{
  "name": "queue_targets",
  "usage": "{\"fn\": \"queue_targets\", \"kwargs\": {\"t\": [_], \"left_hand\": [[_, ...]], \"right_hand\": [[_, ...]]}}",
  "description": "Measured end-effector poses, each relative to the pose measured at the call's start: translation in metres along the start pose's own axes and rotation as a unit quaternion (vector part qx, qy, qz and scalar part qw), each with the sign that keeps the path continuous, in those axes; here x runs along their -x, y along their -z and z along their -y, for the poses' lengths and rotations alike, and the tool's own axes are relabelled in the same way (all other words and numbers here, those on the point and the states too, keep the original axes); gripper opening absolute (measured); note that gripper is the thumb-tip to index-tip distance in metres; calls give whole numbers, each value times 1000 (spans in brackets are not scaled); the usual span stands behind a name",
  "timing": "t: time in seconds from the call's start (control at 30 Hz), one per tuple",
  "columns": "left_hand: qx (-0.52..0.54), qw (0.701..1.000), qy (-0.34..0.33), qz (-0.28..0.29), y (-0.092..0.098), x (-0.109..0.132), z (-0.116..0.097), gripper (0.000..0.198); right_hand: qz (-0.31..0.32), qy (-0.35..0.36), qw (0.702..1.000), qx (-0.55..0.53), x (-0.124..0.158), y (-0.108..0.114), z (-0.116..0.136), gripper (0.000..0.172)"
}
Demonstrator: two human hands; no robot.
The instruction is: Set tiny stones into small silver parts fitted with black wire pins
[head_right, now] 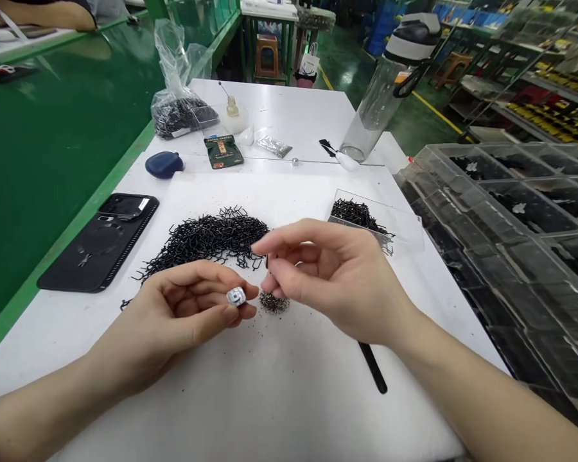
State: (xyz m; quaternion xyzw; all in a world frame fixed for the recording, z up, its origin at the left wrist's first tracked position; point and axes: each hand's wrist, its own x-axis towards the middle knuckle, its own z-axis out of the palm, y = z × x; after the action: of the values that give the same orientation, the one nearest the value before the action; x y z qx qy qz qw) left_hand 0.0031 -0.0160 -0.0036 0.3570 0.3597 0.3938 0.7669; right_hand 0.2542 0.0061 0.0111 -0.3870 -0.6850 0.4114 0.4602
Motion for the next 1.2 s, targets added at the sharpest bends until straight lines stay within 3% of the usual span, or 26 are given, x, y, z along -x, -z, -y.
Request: {"fn": "queue_targets", "kwargs": {"t": [0.1, 0.3, 0.7, 0.8, 1.0, 1.2], "left_hand": [[5, 1000, 8, -8, -1, 0, -2, 24], [34, 999, 27, -1, -4, 0, -3, 16], [40, 999, 31, -15, -2, -1, -4, 23], [40, 998, 39, -20, -3, -1, -5, 24], [24, 998, 52, -29, 0, 1, -5, 26], [17, 997, 62, -35, -1, -1, -4, 28]], "right_hand": [[-15, -14, 997, -75, 3, -9, 1, 35], [-6, -45, 991, -129, 5, -15, 2, 44], [-42, 125, 989, 65, 15, -17, 7, 38], [-39, 125, 987, 88, 18, -19, 9, 37], [-78, 62, 992, 82, 27, -27, 9, 48], [-97, 53, 991, 79, 28, -31, 10, 42]]}}
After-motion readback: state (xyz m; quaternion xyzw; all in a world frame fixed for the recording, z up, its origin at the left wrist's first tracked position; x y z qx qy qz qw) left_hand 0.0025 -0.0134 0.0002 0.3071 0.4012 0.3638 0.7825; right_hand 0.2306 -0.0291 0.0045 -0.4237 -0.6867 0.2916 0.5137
